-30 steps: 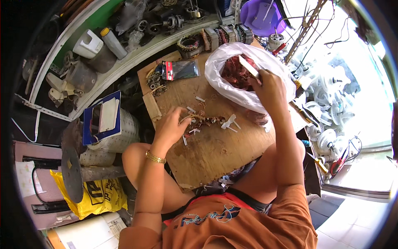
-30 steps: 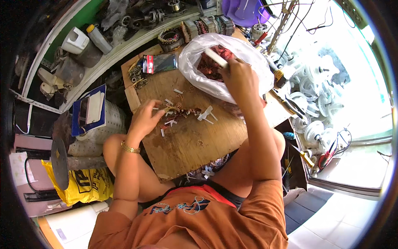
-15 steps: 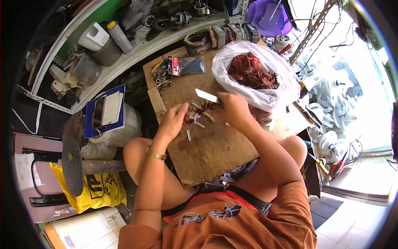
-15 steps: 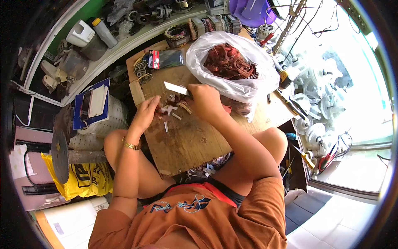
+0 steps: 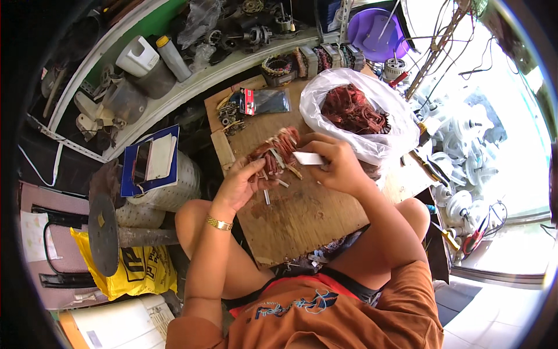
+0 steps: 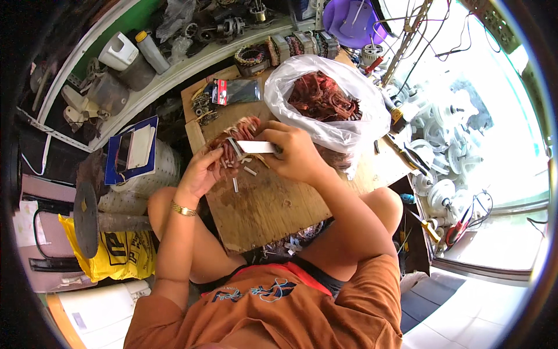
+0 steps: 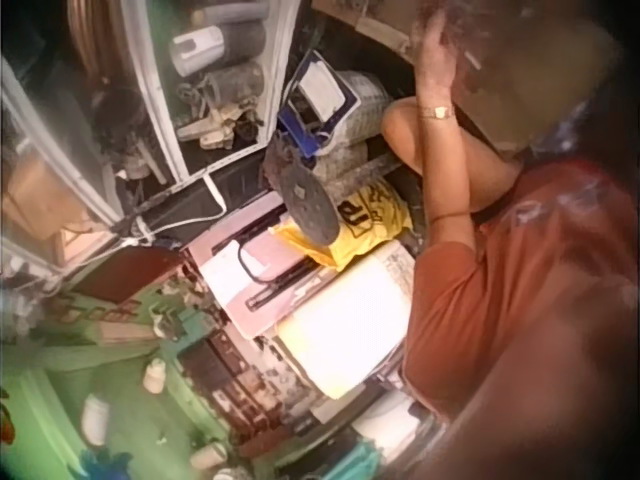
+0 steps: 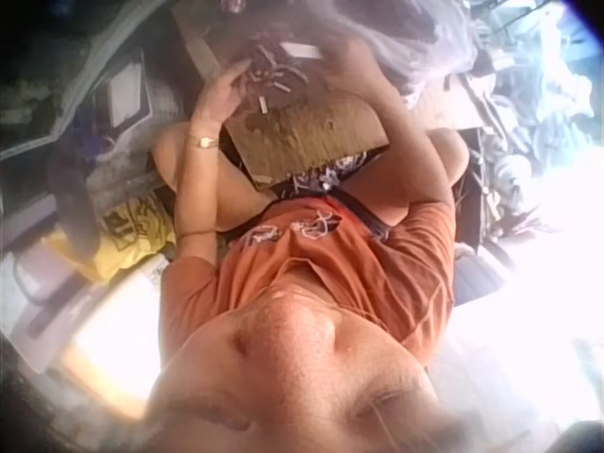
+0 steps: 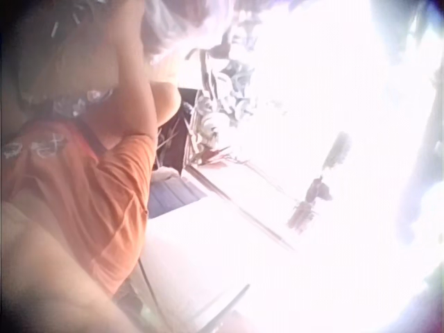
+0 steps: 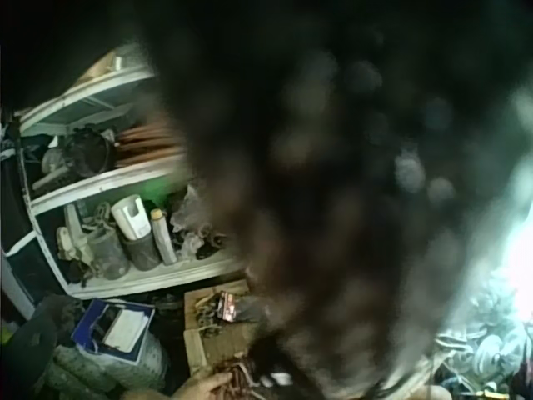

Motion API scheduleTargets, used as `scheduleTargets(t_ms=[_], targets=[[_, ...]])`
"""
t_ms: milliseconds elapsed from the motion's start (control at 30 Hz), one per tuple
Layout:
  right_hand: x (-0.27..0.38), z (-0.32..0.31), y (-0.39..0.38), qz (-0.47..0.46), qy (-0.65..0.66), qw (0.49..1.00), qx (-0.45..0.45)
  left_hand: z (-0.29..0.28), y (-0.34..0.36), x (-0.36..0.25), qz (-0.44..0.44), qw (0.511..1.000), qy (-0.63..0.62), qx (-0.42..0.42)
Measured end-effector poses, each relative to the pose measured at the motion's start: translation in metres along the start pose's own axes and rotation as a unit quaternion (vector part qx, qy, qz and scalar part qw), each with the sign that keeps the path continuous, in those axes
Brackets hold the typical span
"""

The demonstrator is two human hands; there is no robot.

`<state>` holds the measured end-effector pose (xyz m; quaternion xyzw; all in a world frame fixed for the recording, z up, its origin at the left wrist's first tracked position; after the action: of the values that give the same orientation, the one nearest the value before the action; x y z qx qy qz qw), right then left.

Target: The person scrapes paper and copper wire off of an electric motor stator using a knife by hand while sitting on the floor.

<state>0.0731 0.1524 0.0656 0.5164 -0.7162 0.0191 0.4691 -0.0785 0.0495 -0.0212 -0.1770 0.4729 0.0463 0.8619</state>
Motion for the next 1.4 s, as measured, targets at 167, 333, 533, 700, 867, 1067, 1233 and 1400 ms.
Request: scheduleTargets(t_ms=[167,333,533,700,867,1067,1233,1400], targets=[[0.000,-0.039,0.007,-0.009,0.040,0.994,-0.104,0.006,0.001,-0.005,0.009,0.998,0.037,0.046],[-0.027,-0.004,0.000,0.109,0.035,0.989,0.093,0.018,-0.004,0.000,0.001,0.991,0.111,0.075],[-0.031,-0.002,-0.007,0.135,0.151,0.979,-0.006,0.033,0.001,-0.007,-0.029,0.970,-0.227,0.083],[-0.009,-0.008,-0.001,0.049,-0.008,0.997,-0.059,0.048,-0.001,0.012,0.042,0.973,-0.205,0.093],[-0.011,-0.007,-0.004,0.069,-0.013,0.991,-0.111,0.037,0.008,0.014,0.128,0.982,-0.132,0.042],[0.005,0.003,-0.005,0.029,-0.004,0.996,-0.089,0.032,0.010,0.005,0.158,0.978,-0.097,-0.093],[0.000,0.012,-0.006,0.052,-0.025,0.997,-0.046,0.017,0.012,0.013,0.119,0.977,-0.081,-0.155],[-0.017,0.002,-0.005,0.063,0.016,0.991,-0.113,0.015,0.017,0.018,0.089,0.972,-0.145,-0.161]])
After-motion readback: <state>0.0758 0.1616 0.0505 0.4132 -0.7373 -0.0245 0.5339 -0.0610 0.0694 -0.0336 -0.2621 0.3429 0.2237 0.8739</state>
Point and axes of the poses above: each hand's wrist, its own y-axis towards the middle knuckle, its own z-axis out of the palm, x = y × z, the point moved 9 cm from there along y, towards the middle knuckle, and after that the axes turned 7 degrees about -x, right-handed, at the moved point
